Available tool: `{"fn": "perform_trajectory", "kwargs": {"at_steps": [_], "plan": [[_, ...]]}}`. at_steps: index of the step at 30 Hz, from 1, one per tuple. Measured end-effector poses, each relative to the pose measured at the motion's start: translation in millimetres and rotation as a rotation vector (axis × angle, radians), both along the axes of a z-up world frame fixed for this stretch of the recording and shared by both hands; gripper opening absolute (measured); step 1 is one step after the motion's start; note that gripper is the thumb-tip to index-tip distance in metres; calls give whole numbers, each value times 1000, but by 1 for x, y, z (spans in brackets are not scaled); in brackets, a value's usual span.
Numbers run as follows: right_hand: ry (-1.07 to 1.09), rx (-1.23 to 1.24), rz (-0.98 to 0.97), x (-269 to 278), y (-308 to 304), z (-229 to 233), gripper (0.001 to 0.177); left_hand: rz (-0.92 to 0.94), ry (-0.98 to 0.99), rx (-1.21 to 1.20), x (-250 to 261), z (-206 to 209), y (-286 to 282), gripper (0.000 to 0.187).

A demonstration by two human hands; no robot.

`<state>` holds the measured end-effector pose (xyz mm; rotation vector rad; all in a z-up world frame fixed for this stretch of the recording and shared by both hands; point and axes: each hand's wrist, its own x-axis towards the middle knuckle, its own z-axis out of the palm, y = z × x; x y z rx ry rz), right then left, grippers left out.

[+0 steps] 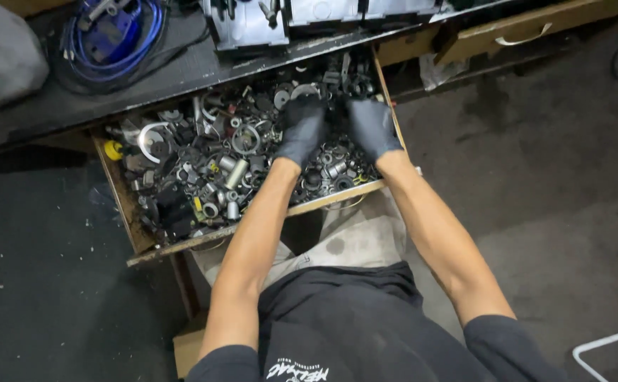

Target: The person sorts through a drawer full of mixed metal parts, picking up various items like washers, nuts, and bolts. They examine the parts by hand and place selected items into a black plastic organizer tray on the workbench.

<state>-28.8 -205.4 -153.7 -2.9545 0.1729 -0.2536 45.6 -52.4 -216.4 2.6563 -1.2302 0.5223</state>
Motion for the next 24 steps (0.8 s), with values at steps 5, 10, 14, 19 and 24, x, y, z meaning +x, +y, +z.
{"fn": "perform_trajectory", "kwargs": {"at_steps": [5, 10, 14, 19, 24], "plan": [[-18, 577, -7, -49, -8, 104, 16, 2, 157, -67, 8, 46, 20, 17], [-86, 636, 51, -41, -56, 188, 9, 83, 642, -399, -5, 89, 36, 38], [-247, 494, 156, -23, -62, 213, 16, -60, 676, -612, -13, 136, 49, 27], [-129, 763, 146, -20, -23, 216, 23, 2, 1117, -755, -35, 206, 70, 12], [-78, 1003, 302, -25, 36, 221, 12, -36, 659, -864, -43, 235, 84, 9]]}}
